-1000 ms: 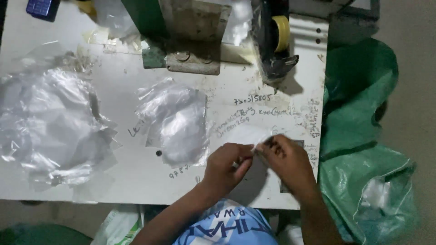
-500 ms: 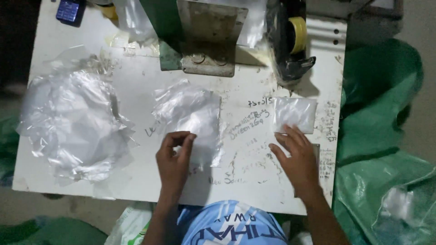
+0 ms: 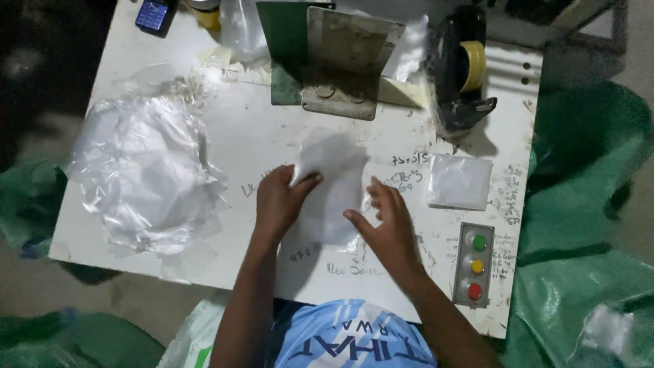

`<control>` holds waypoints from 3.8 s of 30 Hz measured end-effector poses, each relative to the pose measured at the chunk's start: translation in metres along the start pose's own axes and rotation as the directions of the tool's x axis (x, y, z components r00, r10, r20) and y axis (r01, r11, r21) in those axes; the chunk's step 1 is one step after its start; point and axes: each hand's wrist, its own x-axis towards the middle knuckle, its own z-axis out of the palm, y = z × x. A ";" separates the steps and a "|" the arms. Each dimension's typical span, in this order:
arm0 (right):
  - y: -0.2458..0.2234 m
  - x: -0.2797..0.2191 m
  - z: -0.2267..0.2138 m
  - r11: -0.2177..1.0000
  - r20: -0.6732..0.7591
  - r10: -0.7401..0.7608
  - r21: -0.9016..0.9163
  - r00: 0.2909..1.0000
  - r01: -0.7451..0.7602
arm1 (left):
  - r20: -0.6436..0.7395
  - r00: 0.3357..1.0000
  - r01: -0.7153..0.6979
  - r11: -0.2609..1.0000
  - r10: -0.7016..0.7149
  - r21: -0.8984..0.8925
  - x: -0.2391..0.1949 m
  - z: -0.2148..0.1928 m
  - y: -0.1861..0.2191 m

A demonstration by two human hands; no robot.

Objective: Folding small plastic bags into a compact shape and placing them into a collection bag.

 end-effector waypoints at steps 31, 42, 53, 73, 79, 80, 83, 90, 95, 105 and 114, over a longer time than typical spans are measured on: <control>0.032 -0.090 0.031 0.960 0.089 0.222 0.153 0.971 -0.234 | 0.324 0.944 0.296 0.600 -0.064 -0.743 -0.141 0.009 0.014; -0.024 -0.068 0.009 0.430 0.202 0.586 0.743 0.784 -0.513 | -0.555 0.831 -0.004 0.997 0.048 0.080 -0.058 -0.100 -0.120; -0.056 -0.069 0.000 0.439 0.207 0.623 0.705 0.754 -0.556 | -0.324 0.945 0.093 0.987 -0.046 0.131 -0.046 -0.092 -0.130; -0.012 -0.067 0.027 0.828 -0.035 0.437 0.407 0.899 -0.387 | 0.383 0.888 0.460 0.539 -0.256 -0.706 -0.099 0.006 -0.004; -0.022 -0.060 0.024 0.935 0.433 0.295 -0.316 0.852 -0.163 | -0.109 0.975 0.067 0.719 -0.195 -0.692 -0.117 0.045 0.011; -0.026 -0.058 0.018 0.931 0.413 0.315 -0.309 0.854 -0.194 | -0.082 0.981 0.071 0.722 -0.175 -0.688 -0.115 0.048 0.007; -0.026 -0.052 0.006 0.956 0.477 0.149 -0.294 0.866 -0.002 | -0.312 0.853 -0.391 0.908 0.419 0.150 -0.108 0.047 0.005; -0.043 -0.054 -0.024 0.535 0.440 0.530 0.491 0.725 -0.688 | -0.285 0.777 -0.545 0.827 0.561 0.141 -0.109 0.038 0.013; -0.010 -0.070 -0.009 0.779 0.413 0.408 0.307 0.814 -0.546 | -0.154 0.904 -0.427 0.865 0.399 -0.263 -0.136 0.048 0.038; 0.028 -0.054 -0.006 0.884 -0.070 0.288 0.401 0.955 -0.238 | -0.096 0.801 -0.568 0.801 0.591 0.191 -0.119 0.049 0.018; 0.019 -0.032 0.007 0.928 0.170 0.370 -0.110 0.913 -0.356 | 0.162 0.782 -0.601 0.658 0.602 0.453 -0.109 0.055 -0.008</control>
